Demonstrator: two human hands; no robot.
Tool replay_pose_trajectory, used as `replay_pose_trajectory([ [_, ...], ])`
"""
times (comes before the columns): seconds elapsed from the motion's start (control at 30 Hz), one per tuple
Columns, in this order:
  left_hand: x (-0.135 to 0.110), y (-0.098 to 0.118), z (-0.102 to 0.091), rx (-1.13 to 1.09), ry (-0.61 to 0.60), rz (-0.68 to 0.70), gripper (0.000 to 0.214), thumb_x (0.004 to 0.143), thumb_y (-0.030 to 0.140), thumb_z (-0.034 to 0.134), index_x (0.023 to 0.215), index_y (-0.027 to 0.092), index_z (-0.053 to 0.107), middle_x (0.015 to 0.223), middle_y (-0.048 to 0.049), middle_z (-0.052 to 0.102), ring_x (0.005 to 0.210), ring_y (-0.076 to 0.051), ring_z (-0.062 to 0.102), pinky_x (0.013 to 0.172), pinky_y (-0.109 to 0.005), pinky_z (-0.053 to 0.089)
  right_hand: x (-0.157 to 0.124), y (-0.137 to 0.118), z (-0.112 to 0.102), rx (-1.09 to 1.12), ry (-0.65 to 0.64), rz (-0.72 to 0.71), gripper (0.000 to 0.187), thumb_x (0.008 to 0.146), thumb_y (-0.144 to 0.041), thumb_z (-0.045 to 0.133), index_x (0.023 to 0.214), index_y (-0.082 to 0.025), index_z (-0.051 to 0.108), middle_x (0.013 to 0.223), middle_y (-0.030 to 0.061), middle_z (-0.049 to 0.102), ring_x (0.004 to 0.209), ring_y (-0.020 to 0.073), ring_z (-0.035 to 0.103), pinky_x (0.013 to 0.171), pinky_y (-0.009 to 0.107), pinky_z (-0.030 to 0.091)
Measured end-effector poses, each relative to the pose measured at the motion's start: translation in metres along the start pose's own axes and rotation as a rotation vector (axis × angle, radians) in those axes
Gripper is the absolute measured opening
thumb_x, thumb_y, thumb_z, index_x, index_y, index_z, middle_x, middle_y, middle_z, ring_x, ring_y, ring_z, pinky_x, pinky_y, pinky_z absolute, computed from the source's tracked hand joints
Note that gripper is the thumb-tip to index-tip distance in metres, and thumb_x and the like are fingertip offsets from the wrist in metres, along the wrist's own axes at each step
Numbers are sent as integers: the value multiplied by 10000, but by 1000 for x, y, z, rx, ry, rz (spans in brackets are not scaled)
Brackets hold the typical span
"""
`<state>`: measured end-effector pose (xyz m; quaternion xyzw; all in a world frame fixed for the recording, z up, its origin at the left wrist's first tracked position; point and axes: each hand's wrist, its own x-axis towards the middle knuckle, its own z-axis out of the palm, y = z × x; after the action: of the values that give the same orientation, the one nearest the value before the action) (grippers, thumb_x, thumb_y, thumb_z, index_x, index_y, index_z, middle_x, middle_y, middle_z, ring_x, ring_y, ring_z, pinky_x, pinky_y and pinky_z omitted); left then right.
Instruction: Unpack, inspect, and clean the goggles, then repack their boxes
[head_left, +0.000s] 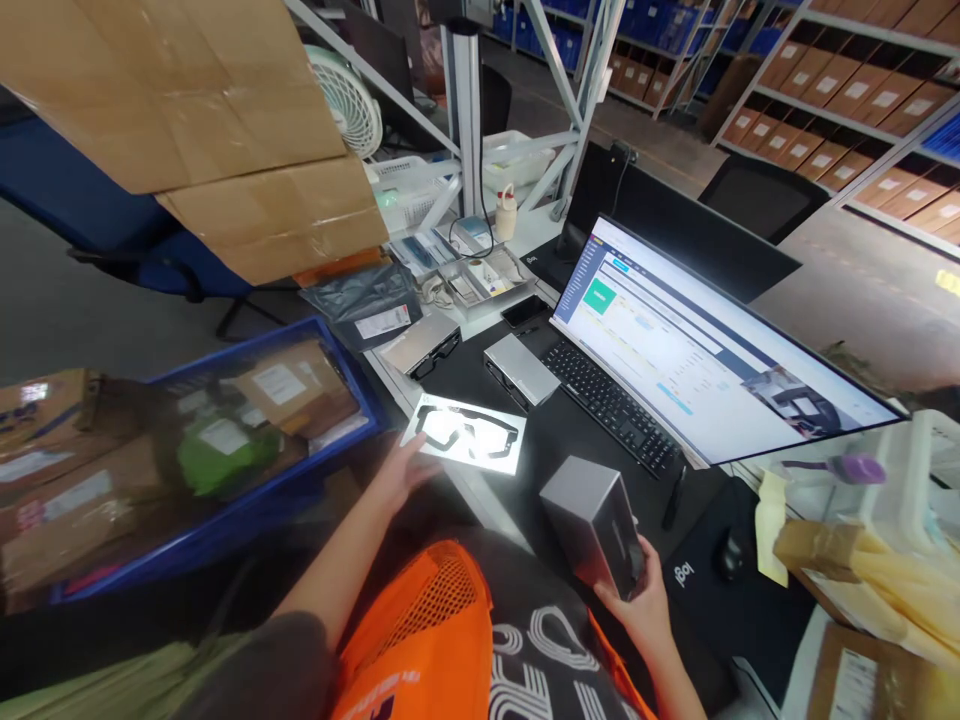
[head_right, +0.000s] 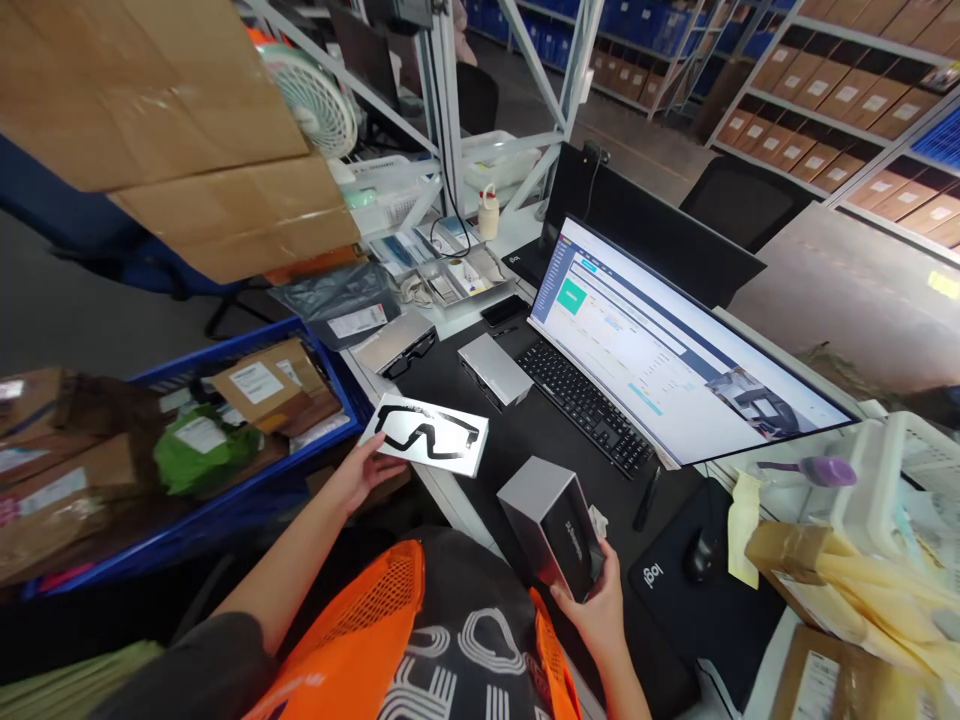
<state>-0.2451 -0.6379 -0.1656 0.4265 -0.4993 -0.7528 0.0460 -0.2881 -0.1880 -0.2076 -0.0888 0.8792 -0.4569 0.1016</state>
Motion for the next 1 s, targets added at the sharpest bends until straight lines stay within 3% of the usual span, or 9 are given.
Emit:
replay_pose_trajectory([
  [0.07, -7, -9, -2, -47, -47, -97, 568, 784, 579, 654, 1220, 230, 552, 1063, -105, 702, 846, -237, 736, 798, -406, 626, -3, -15, -4, 84, -15, 40, 913, 698, -492, 776, 1415, -209, 285, 1355, 186, 503, 1234, 348, 573, 1031, 526, 486],
  [0.17, -11, -17, 2, -83, -109, -192, 526, 774, 598, 646, 1132, 216, 603, 1007, -112, 727, 811, -252, 745, 730, -374, 627, 4, -37, -11, 60, -49, -17, 903, 667, -464, 815, 1394, -209, 343, 1372, 179, 465, 1284, 356, 520, 1070, 535, 450],
  [0.4, -12, -15, 4, -78, -178, -197, 526, 776, 603, 633, 1130, 214, 632, 1022, -97, 744, 803, -234, 740, 680, -325, 611, 21, -58, -33, -59, -200, -148, 897, 658, -427, 805, 1424, -202, 395, 1411, 172, 450, 1339, 370, 463, 1110, 543, 402],
  [0.53, -12, -14, 6, 16, -124, -185, 542, 758, 588, 673, 1130, 197, 627, 952, -92, 744, 751, -208, 725, 712, -336, 615, 22, -72, -41, -223, -241, -115, 833, 665, -338, 759, 1422, -222, 429, 1385, 132, 489, 1324, 337, 480, 1136, 514, 379],
  [0.67, -11, -13, 17, 162, -52, -232, 581, 739, 601, 719, 1153, 208, 614, 869, -71, 731, 693, -197, 706, 683, -339, 610, 23, -83, -45, -304, -362, -31, 893, 641, -360, 783, 1454, -211, 446, 1343, 125, 532, 1280, 323, 525, 1123, 475, 398],
  [1.0, -17, -2, 45, 391, -25, -306, 662, 786, 721, 588, 1225, 227, 562, 886, -101, 726, 627, -224, 684, 628, -369, 593, 38, -80, -75, -354, -533, 81, 1046, 574, -405, 830, 1515, -191, 426, 1327, 122, 527, 1228, 319, 546, 1067, 422, 438],
])
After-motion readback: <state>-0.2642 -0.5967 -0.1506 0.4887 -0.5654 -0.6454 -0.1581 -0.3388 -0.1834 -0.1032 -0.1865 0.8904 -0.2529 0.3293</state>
